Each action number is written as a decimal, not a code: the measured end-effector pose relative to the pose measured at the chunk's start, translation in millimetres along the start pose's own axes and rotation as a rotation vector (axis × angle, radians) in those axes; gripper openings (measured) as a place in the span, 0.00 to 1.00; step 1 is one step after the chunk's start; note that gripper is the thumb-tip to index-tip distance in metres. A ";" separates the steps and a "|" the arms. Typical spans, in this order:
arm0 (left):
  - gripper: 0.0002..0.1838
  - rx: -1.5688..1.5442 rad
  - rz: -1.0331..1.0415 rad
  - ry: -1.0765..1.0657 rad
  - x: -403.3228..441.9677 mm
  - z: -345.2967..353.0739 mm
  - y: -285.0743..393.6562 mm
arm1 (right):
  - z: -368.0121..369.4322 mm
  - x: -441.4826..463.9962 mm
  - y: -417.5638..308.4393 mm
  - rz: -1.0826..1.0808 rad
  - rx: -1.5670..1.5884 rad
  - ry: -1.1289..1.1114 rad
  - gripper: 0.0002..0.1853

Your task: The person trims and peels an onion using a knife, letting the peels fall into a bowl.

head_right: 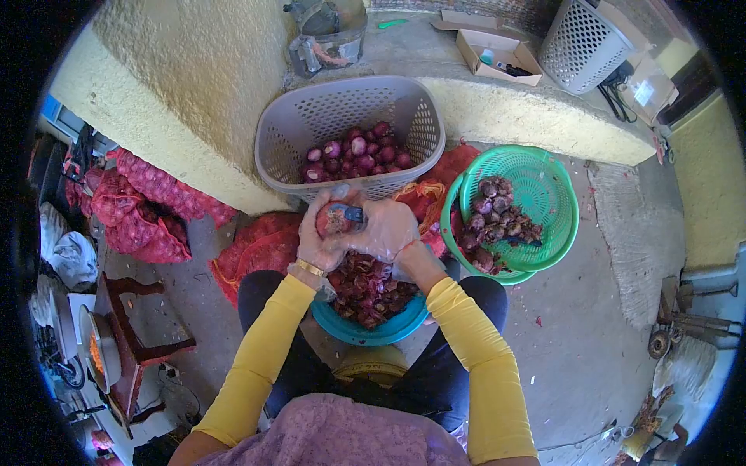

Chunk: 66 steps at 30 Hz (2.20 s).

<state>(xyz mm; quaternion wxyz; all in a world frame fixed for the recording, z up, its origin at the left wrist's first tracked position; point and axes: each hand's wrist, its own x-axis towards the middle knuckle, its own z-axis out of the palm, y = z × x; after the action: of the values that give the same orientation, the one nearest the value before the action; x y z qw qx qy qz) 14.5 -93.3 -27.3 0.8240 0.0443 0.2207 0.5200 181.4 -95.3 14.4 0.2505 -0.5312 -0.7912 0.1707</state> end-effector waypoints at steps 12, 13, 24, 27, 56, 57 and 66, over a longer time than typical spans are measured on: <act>0.25 -0.027 0.341 0.077 2.4 3.7 -9.6 | 25.9 -5.5 -12.9 0.198 0.220 -0.106 0.45; 0.24 -0.046 0.330 0.041 3.7 2.9 -9.0 | 25.0 -5.6 -11.9 0.200 0.220 -0.105 0.45; 0.16 -0.034 -0.118 -0.004 3.8 9.1 6.3 | 2.4 3.8 16.6 -0.046 -0.071 0.002 0.41; 0.16 0.037 -0.133 0.125 5.4 2.0 7.9 | 12.7 -1.2 11.8 -0.013 -0.010 0.007 0.39; 0.22 -0.005 0.004 0.125 2.8 -1.6 5.5 | 25.9 -13.1 3.7 0.057 0.097 -0.072 0.37; 0.22 -0.006 0.005 0.127 2.4 0.3 3.2 | 23.3 -12.5 -2.1 0.130 0.214 -0.110 0.38; 0.22 -0.020 0.189 0.007 2.7 14.1 3.3 | 23.4 -7.1 -7.2 0.227 0.359 -0.116 0.37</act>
<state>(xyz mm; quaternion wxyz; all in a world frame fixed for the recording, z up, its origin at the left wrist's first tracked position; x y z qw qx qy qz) 18.5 -87.2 -14.5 0.7708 0.0550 0.2131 0.5979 164.6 -104.7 -2.3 0.2743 -0.5532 -0.6962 0.3662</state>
